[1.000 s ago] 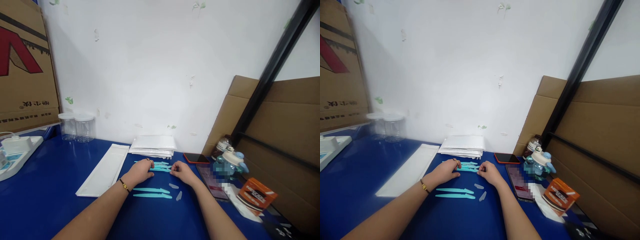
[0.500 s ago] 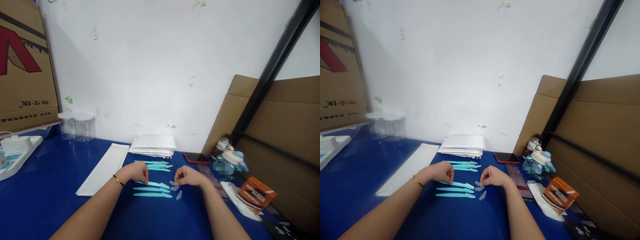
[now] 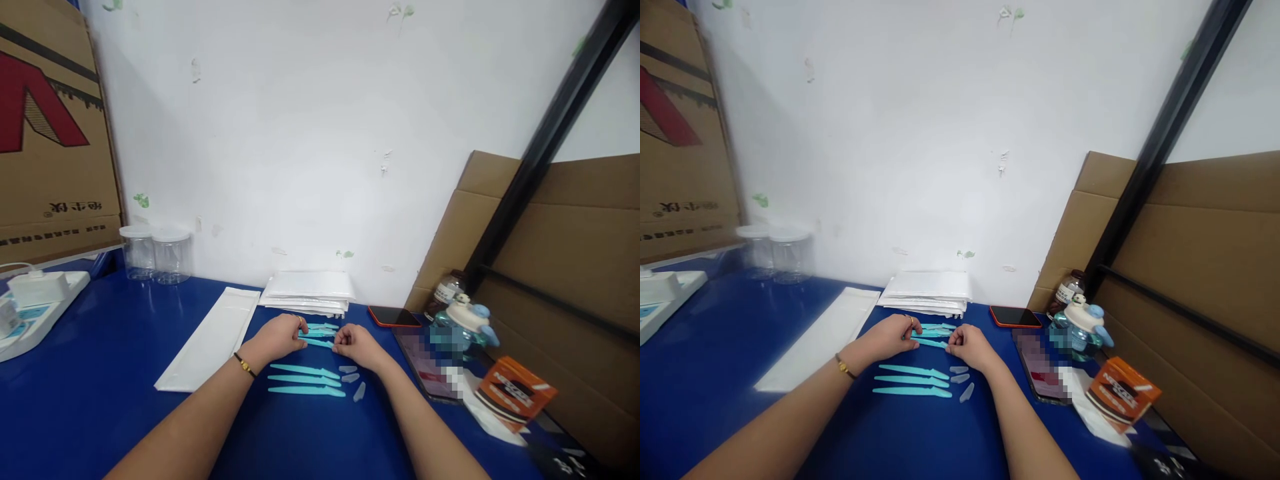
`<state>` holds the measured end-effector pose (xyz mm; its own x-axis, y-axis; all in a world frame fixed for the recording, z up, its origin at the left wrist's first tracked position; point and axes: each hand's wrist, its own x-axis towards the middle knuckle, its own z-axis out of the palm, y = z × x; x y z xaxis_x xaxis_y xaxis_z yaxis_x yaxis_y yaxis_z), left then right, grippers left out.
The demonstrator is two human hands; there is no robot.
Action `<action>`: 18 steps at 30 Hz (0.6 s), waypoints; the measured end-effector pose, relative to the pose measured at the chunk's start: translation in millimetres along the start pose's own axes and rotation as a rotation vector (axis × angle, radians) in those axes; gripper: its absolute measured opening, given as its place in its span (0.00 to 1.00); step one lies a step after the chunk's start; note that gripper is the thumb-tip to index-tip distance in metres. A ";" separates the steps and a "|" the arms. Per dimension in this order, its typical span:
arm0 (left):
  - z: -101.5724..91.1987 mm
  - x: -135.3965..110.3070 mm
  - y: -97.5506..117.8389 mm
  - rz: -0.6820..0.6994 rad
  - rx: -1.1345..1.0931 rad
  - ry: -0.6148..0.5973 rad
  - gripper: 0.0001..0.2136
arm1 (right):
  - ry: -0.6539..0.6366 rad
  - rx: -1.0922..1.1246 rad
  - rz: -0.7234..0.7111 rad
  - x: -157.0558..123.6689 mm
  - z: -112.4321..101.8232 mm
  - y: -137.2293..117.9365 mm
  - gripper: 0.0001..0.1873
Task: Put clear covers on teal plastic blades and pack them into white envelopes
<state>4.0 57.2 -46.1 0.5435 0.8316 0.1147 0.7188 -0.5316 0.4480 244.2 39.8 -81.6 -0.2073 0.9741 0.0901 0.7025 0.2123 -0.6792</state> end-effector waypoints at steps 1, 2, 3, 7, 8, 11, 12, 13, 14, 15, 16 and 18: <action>1.9 0.5 1.0 0.014 0.036 0.005 0.10 | -0.043 0.034 0.007 -1.4 -1.4 -0.1 0.07; 3.4 0.7 2.2 0.025 0.057 -0.002 0.08 | -0.081 0.061 0.010 -3.1 -2.8 -0.4 0.08; 4.3 0.5 3.5 0.025 0.063 -0.023 0.06 | -0.115 0.084 0.009 -4.9 -4.3 -1.0 0.08; 0.3 -2.6 6.4 -0.047 0.002 -0.172 0.06 | -0.252 0.169 0.035 -12.0 -11.0 -3.5 0.08; -2.3 -3.7 5.9 -0.064 -0.009 -0.197 0.06 | -0.268 0.183 0.045 -13.6 -13.5 -3.5 0.07; -10.8 -6.6 1.4 -0.094 -0.032 -0.251 0.07 | -0.281 0.195 0.058 -18.6 -24.1 -0.9 0.07; -13.1 -7.3 -0.6 -0.097 -0.046 -0.271 0.08 | -0.289 0.195 0.061 -19.9 -28.1 0.9 0.08; -14.9 -7.9 -2.6 -0.097 -0.066 -0.290 0.08 | -0.300 0.195 0.067 -20.9 -31.7 3.1 0.09; -16.0 -8.2 -4.4 -0.092 -0.088 -0.306 0.08 | -0.305 0.192 0.071 -21.2 -34.6 5.5 0.10; -16.5 -8.4 -5.9 -0.086 -0.107 -0.317 0.08 | -0.286 0.183 0.075 -20.8 -36.4 8.1 0.12; -16.6 -8.3 -7.1 -0.079 -0.122 -0.325 0.08 | -0.234 0.164 0.073 -19.5 -36.7 10.8 0.13; -15.5 -7.2 -8.9 -0.061 -0.145 -0.315 0.08 | -0.049 0.088 0.032 -14.4 -33.3 15.3 0.14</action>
<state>-13.0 58.5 -37.1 0.6248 0.7585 -0.1852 0.6972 -0.4352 0.5697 280.6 31.6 -69.1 -0.2200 0.9749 0.0331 0.6476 0.1714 -0.7425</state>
